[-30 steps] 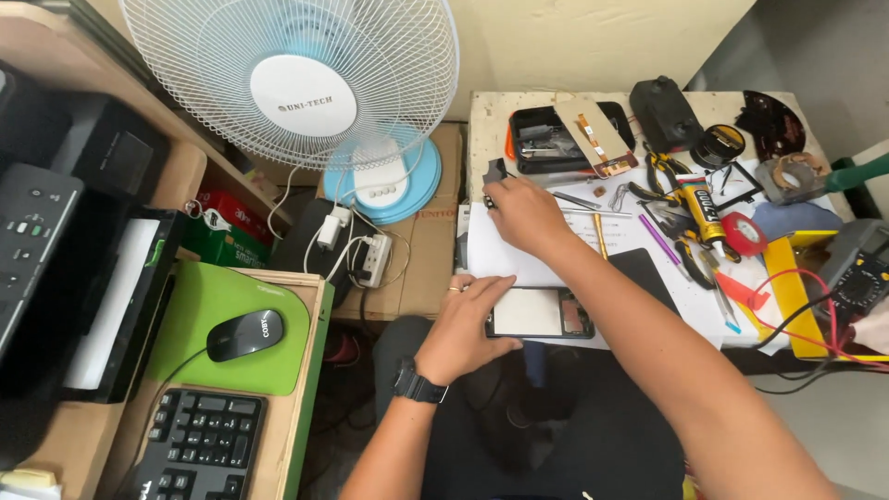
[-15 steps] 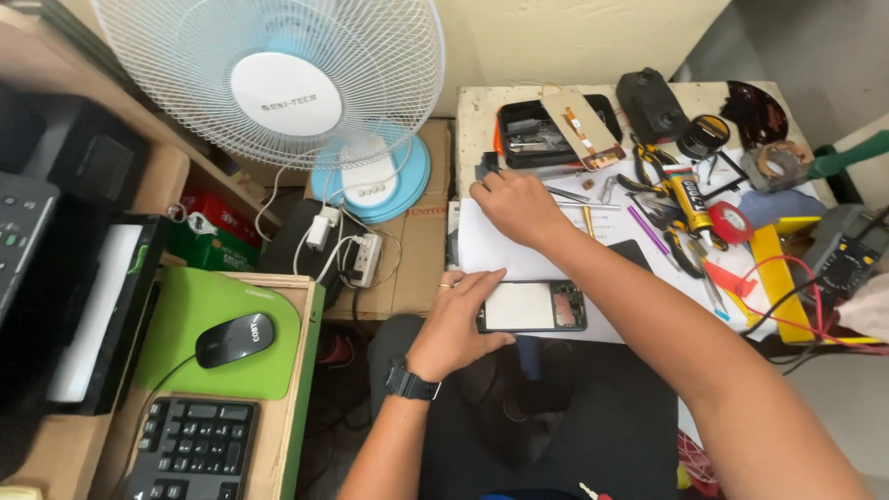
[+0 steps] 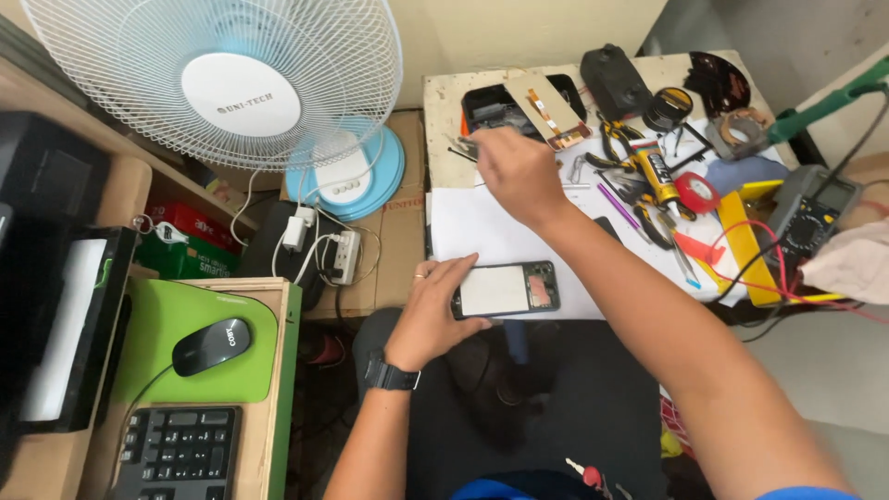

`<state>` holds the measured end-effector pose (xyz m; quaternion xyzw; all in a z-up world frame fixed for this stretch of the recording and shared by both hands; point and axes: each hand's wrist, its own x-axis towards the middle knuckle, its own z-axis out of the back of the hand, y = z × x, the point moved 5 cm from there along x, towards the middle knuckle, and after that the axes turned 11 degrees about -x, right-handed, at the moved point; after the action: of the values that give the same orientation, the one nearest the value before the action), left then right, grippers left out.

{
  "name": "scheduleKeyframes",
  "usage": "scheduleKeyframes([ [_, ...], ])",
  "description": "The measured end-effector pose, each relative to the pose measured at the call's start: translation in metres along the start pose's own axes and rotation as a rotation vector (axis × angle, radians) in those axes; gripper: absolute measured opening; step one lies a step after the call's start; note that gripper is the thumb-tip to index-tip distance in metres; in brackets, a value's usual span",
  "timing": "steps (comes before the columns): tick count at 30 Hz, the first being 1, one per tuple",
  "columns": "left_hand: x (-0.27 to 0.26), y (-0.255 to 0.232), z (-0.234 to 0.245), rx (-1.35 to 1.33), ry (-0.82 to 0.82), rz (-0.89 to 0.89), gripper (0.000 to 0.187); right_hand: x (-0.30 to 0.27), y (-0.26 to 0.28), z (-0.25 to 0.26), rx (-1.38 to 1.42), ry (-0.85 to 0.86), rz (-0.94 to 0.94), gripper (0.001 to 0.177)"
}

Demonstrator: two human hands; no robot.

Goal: The person disassembles a smartphone by removing the back cover and detaching the battery. They then use a screwdriver to remove screws from the motherboard and carefully lift the component out of the phone's frame.

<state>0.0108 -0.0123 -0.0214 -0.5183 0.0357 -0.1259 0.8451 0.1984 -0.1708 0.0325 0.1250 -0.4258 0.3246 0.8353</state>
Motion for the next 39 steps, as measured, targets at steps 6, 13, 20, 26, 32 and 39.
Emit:
scheduleKeyframes([
  [6, 0.002, -0.001, -0.002, 0.055, 0.019, 0.016, 0.111, -0.052, -0.027, 0.054, 0.696, 0.054, -0.775, 0.020],
  [13, 0.005, -0.005, -0.006, 0.060, 0.034, 0.013, 0.109, -0.133, -0.033, 0.087, 0.885, 0.099, -1.195, 0.022],
  [20, 0.002, -0.018, -0.006, 0.106, 0.037, 0.079, 0.106, -0.170, -0.028, 0.110, 0.907, 0.089, -1.262, 0.022],
  [26, 0.005, -0.027, -0.009, 0.156, 0.043, 0.079, 0.105, -0.196, -0.028, 0.115, 0.861, 0.145, -1.219, 0.026],
  [32, 0.005, -0.028, -0.011, 0.133, 0.022, 0.098, 0.106, -0.192, -0.019, 0.132, 0.898, 0.192, -1.191, 0.027],
  [39, 0.002, -0.015, 0.000, -0.080, -0.137, 0.039, 0.097, -0.204, -0.033, 0.132, 0.991, 0.116, -1.236, 0.026],
])
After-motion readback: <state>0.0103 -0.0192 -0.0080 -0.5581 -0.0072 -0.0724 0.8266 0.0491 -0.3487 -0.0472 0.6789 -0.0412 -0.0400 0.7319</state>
